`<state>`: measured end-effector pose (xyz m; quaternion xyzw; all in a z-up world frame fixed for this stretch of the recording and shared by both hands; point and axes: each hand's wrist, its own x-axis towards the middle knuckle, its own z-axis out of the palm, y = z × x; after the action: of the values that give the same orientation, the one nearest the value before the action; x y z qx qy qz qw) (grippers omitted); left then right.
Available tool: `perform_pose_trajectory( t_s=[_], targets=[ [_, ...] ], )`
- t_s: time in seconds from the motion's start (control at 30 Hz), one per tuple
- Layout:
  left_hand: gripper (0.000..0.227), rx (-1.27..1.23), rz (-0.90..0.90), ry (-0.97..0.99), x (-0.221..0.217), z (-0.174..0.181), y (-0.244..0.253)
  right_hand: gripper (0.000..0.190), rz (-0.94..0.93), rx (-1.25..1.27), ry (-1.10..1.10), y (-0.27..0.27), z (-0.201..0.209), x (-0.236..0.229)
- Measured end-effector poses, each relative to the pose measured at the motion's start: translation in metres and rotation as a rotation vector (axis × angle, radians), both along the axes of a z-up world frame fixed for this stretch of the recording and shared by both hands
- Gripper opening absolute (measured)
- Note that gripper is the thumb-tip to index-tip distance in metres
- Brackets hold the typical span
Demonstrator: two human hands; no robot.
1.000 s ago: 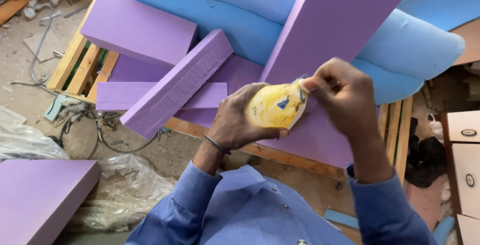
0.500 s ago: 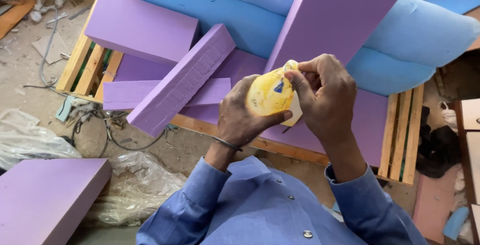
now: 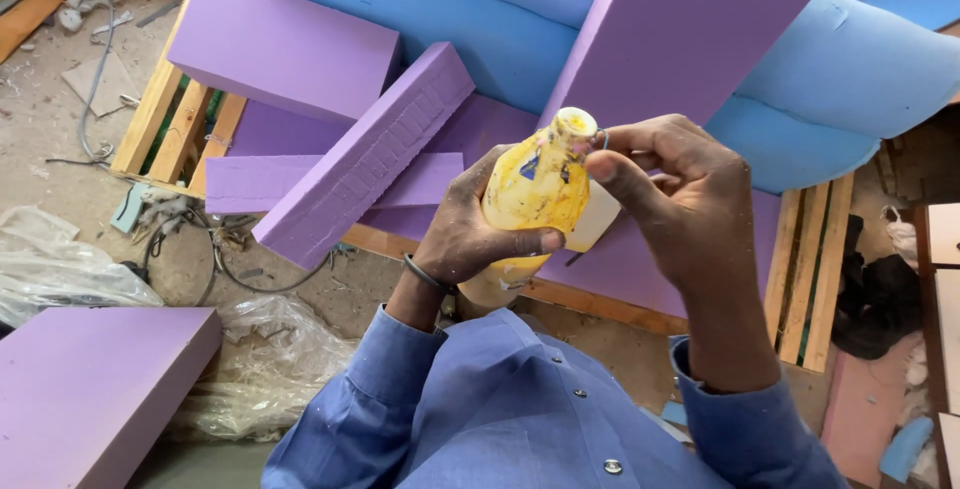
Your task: Pouring adhesive from a large plastic jerrycan into a smaller applicator bottle in a workshop.
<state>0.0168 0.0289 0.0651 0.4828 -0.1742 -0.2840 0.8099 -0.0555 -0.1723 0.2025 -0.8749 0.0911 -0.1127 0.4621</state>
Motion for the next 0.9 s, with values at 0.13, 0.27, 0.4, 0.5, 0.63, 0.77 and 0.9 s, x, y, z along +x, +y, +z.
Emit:
perform_pose_trajectory(
  t_s=[0.13, 0.27, 0.4, 0.5, 0.63, 0.77, 0.9],
  targets=[
    [0.099, -0.045, -0.014, 0.010, 0.001, -0.006, 0.001, 0.019, -0.009, -0.016, -0.096, -0.001, -0.009, -0.003],
    [0.095, -0.083, -0.027, 0.007, 0.000, -0.003, 0.000, 0.023, 0.016, 0.491, -0.161, -0.010, -0.023, -0.012],
    [0.090, 0.058, 0.096, 0.078, -0.008, 0.016, -0.012, 0.028, -0.002, 0.452, -0.266, 0.004, -0.033, -0.023],
    [0.097, 0.105, 0.105, -0.014, -0.010, 0.017, -0.015, 0.026, -0.113, 0.335, -0.289, 0.011, -0.023, -0.029],
    [0.098, 0.119, 0.041, -0.164, -0.009, 0.009, -0.017, 0.028, -0.158, 0.851, -0.302, -0.012, -0.037, -0.024],
    [0.109, 0.026, -0.081, -0.157, -0.010, -0.002, -0.020, 0.027, -0.211, 1.186, -0.213, -0.023, -0.045, -0.018],
    [0.107, -0.041, -0.105, -0.213, -0.008, -0.012, -0.018, 0.037, -0.179, 1.254, -0.089, -0.034, -0.052, -0.016]
  ],
)
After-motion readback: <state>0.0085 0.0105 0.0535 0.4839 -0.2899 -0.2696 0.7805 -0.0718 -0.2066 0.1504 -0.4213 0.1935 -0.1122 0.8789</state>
